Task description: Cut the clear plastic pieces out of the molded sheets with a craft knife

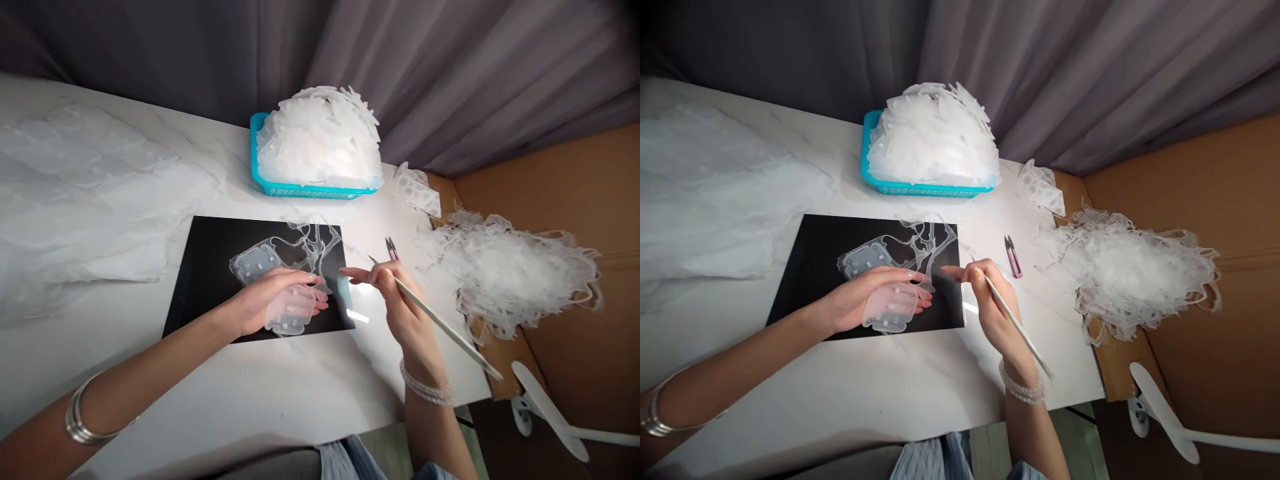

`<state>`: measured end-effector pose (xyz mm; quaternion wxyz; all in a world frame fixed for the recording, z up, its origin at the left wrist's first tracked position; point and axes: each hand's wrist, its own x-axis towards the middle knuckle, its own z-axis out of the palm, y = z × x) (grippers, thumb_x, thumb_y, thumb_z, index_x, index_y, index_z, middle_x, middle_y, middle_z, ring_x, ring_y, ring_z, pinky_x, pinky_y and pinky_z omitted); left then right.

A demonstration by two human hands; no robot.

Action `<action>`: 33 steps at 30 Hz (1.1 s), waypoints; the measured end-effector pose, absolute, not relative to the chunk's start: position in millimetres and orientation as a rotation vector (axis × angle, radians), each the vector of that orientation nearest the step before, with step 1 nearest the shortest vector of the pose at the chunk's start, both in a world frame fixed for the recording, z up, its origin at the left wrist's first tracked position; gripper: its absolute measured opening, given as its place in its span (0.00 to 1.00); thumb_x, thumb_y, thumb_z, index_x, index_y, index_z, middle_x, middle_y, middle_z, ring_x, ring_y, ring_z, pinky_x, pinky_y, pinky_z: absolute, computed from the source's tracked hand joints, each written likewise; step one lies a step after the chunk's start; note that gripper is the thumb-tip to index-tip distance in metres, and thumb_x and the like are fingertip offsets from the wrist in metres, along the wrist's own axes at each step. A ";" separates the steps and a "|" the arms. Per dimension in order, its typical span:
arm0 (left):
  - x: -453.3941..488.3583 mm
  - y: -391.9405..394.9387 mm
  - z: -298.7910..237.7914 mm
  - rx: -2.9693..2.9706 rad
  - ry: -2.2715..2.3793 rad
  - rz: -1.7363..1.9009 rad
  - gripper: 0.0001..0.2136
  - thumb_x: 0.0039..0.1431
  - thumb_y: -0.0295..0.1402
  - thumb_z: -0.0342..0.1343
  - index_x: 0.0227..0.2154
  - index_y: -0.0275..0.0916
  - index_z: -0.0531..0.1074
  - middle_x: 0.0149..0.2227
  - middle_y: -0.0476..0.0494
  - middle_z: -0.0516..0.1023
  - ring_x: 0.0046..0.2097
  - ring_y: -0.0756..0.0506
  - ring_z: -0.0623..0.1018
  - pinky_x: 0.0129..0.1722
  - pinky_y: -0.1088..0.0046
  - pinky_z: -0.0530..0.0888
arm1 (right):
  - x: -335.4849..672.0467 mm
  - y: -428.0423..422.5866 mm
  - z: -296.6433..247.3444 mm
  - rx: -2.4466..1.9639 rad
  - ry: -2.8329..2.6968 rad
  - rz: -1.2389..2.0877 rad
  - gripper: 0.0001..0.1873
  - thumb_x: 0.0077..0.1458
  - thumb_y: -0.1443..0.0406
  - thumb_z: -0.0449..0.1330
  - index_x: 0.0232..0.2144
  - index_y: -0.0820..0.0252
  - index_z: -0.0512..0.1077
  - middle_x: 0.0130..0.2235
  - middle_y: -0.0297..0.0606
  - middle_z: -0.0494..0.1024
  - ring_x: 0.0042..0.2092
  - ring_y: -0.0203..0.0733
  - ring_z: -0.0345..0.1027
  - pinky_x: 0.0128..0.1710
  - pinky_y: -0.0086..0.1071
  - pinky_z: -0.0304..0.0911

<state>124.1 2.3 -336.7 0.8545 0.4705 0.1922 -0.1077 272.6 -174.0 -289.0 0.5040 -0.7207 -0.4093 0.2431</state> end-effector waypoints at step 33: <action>120.8 3.1 -332.4 1.057 0.616 -0.227 0.36 0.52 0.24 0.65 0.64 0.31 0.58 0.35 0.38 0.85 0.40 0.44 0.84 0.48 0.67 0.77 | 255.1 -143.7 -329.0 -1.886 -1.618 0.374 0.13 0.60 0.74 0.54 0.27 0.55 0.57 0.34 0.39 0.71 0.38 0.43 0.60 0.32 0.34 0.62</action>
